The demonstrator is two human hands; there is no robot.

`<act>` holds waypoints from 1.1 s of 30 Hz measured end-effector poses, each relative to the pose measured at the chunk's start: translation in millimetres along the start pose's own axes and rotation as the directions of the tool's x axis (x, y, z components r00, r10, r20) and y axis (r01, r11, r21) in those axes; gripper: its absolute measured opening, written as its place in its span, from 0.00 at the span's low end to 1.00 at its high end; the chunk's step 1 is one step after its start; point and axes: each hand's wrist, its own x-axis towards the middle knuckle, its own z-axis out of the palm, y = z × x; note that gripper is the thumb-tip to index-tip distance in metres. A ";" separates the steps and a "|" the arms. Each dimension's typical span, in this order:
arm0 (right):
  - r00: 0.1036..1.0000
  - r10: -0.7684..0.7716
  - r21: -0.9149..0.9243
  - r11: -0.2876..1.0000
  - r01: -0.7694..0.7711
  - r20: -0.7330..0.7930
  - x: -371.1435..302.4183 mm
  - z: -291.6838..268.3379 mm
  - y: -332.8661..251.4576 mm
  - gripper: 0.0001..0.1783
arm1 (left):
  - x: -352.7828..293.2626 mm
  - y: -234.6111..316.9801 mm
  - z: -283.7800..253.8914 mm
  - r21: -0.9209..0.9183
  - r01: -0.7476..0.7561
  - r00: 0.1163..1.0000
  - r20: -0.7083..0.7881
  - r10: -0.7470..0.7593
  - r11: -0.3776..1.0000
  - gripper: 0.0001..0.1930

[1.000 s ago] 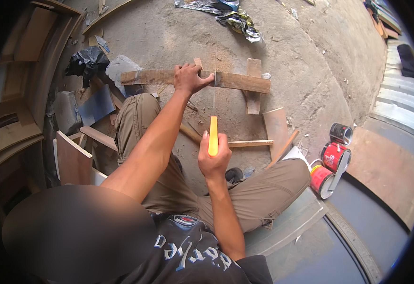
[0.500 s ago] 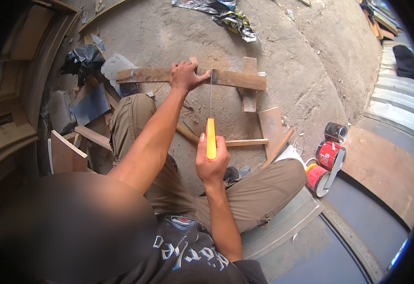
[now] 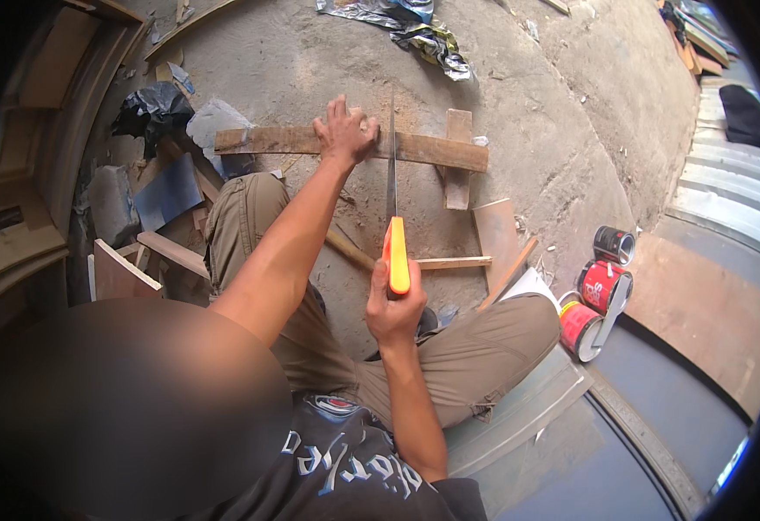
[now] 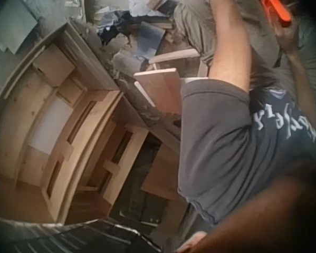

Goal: The person sits on the floor and uses a hand saw to cut a wooden plank into smaller pieces. The person repeatedly saws through the plank, separates the cut pieces, and arranges them on the floor.

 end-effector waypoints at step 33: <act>0.989 -0.042 -0.163 0.986 0.019 -0.139 -3.8 12.8 -51.0 0.12 | 29.0 19.2 -36.3 -0.041 0.179 0.706 0.701 -0.099 0.983 0.27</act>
